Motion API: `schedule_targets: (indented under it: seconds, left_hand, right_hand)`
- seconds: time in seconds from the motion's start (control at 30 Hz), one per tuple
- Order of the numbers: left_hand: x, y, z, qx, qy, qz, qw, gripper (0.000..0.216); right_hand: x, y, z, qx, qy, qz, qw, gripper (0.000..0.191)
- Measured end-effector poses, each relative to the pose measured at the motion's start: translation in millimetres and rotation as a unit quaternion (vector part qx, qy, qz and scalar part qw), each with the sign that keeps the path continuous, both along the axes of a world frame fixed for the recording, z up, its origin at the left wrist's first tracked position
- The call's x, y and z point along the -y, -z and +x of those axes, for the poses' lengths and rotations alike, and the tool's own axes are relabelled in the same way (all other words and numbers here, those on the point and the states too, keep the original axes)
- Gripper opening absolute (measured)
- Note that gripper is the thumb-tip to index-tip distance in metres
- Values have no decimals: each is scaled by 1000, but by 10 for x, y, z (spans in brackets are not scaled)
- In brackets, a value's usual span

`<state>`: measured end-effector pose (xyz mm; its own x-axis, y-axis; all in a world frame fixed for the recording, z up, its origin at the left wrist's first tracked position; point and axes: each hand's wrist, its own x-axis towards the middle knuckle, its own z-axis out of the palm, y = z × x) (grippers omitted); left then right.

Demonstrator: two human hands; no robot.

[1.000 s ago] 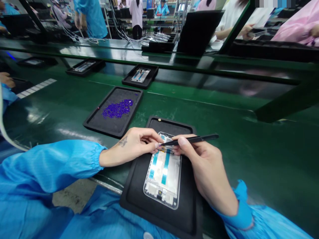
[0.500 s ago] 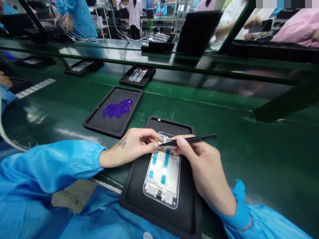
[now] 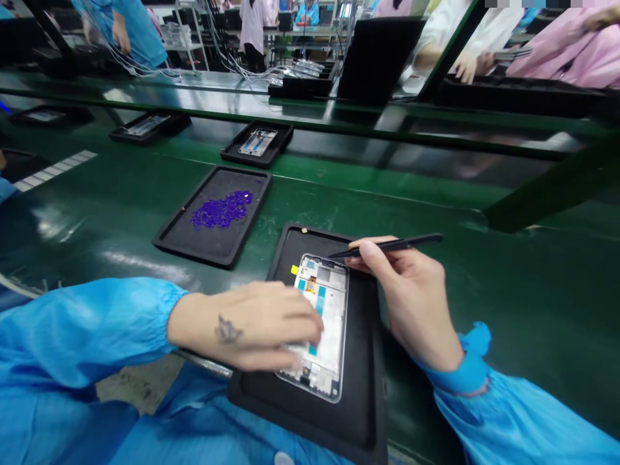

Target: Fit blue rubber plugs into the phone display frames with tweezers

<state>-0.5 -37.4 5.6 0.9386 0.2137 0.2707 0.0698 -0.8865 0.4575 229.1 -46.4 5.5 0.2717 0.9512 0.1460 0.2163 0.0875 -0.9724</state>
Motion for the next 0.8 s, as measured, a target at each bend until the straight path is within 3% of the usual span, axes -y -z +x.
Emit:
schedule_targets:
  seconds: [0.1, 0.27, 0.4, 0.5, 0.63, 0.8]
  left_hand:
    - [61, -4, -25, -45, 88, 44, 994, 37]
    - [54, 14, -50, -58, 74, 88, 992, 46]
    - [59, 24, -46, -50, 73, 192, 977, 49]
    - [68, 75, -5, 66, 64, 276, 957, 36]
    - [39, 135, 69, 279, 54, 335, 898, 30]
    - [22, 119, 96, 301, 40, 335, 892, 24]
  right_hand:
    - [-97, 14, 18, 62, -52, -19, 997, 32]
    - [-166, 32, -15, 95, -88, -38, 991, 29]
    - [-180, 48, 0, 72, -101, -45, 991, 31]
    - [-159, 57, 9, 66, -88, -43, 993, 31]
    - [-100, 48, -2, 90, -79, -32, 992, 32]
    - [-59, 21, 8, 191, -100, 9, 976, 31]
